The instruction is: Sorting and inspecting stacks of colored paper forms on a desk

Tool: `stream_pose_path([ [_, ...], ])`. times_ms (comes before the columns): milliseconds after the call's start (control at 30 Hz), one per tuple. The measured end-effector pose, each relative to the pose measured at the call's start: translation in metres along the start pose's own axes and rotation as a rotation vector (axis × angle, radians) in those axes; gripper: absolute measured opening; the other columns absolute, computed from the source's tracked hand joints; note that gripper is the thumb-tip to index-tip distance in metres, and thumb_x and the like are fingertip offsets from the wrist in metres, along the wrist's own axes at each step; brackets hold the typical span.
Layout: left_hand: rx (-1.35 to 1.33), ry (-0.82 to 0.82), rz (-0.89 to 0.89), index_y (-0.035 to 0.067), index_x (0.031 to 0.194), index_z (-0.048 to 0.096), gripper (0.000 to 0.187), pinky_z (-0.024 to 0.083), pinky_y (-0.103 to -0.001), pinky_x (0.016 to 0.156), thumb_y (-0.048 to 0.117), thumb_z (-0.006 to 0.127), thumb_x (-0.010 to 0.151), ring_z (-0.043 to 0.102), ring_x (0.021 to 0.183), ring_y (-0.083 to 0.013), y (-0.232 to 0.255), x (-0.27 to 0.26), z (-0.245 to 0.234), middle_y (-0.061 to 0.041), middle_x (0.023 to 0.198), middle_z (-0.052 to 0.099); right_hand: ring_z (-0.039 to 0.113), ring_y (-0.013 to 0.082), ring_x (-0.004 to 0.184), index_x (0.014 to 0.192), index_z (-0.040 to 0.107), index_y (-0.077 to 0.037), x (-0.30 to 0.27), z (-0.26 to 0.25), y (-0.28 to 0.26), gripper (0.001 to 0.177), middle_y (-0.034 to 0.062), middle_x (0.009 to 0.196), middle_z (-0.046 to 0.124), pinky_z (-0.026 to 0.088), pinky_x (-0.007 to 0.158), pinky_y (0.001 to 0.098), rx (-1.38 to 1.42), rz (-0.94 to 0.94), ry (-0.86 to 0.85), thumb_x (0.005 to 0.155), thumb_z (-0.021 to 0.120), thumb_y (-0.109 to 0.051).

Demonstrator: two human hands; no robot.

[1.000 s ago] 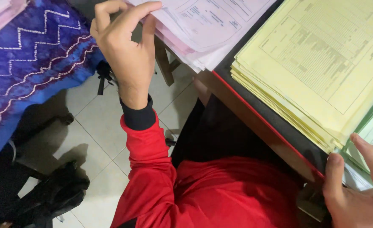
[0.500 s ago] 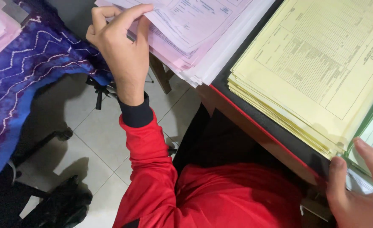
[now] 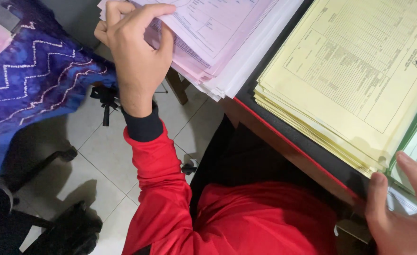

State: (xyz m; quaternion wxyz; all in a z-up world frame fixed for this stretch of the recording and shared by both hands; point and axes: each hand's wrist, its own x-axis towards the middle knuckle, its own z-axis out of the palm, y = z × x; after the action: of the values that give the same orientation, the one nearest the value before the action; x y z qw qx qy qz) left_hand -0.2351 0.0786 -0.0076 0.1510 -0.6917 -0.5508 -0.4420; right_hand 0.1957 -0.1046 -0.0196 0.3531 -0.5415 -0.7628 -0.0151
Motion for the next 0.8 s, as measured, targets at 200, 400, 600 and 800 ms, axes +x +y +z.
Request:
stream_pose_path([
  [200,-0.011,0.013,0.0,0.02,0.103,0.08,0.027,0.035,-0.045,0.086,0.005,0.069,0.084,0.053,0.097,-0.0247,-0.004,-0.001,-0.002,0.0,0.088,0.056,0.062,0.0536,0.128,0.142,0.06,0.028,-0.001,0.001,0.003,0.029,0.045,0.14,0.064,0.049,0.119,0.0569,0.027,-0.011,0.01,0.114,0.069,0.028],
  [400,-0.006,-0.005,0.029,0.02,0.106,0.08,0.032,0.035,-0.044,0.088,0.004,0.068,0.081,0.053,0.095,-0.0235,-0.006,-0.004,-0.001,0.001,0.088,0.056,0.065,0.0543,0.126,0.138,0.065,0.03,0.002,-0.002,0.007,0.027,0.0451,0.135,0.068,0.052,0.117,0.0577,0.001,-0.063,0.003,0.113,0.072,0.023],
  [600,0.106,0.011,0.022,0.013,0.123,0.071,0.048,0.026,-0.041,0.082,0.018,0.06,0.077,0.045,0.092,-0.0269,0.01,-0.004,-0.012,-0.003,0.084,0.057,0.068,0.0542,0.12,0.132,0.068,0.027,0.003,0.0,0.007,0.021,0.0421,0.131,0.07,0.055,0.112,0.0578,-0.005,-0.108,0.065,0.113,0.076,0.022],
  [800,0.09,0.054,0.07,0.006,0.12,0.071,0.04,0.031,-0.047,0.083,0.021,0.064,0.084,0.046,0.101,-0.0319,0.029,0.001,-0.016,-0.012,0.118,0.049,0.072,0.0517,0.112,0.122,0.074,0.023,0.013,-0.004,-0.002,0.015,0.0388,0.122,0.077,0.048,0.103,0.0553,-0.086,-0.134,0.071,0.112,0.077,0.013],
])
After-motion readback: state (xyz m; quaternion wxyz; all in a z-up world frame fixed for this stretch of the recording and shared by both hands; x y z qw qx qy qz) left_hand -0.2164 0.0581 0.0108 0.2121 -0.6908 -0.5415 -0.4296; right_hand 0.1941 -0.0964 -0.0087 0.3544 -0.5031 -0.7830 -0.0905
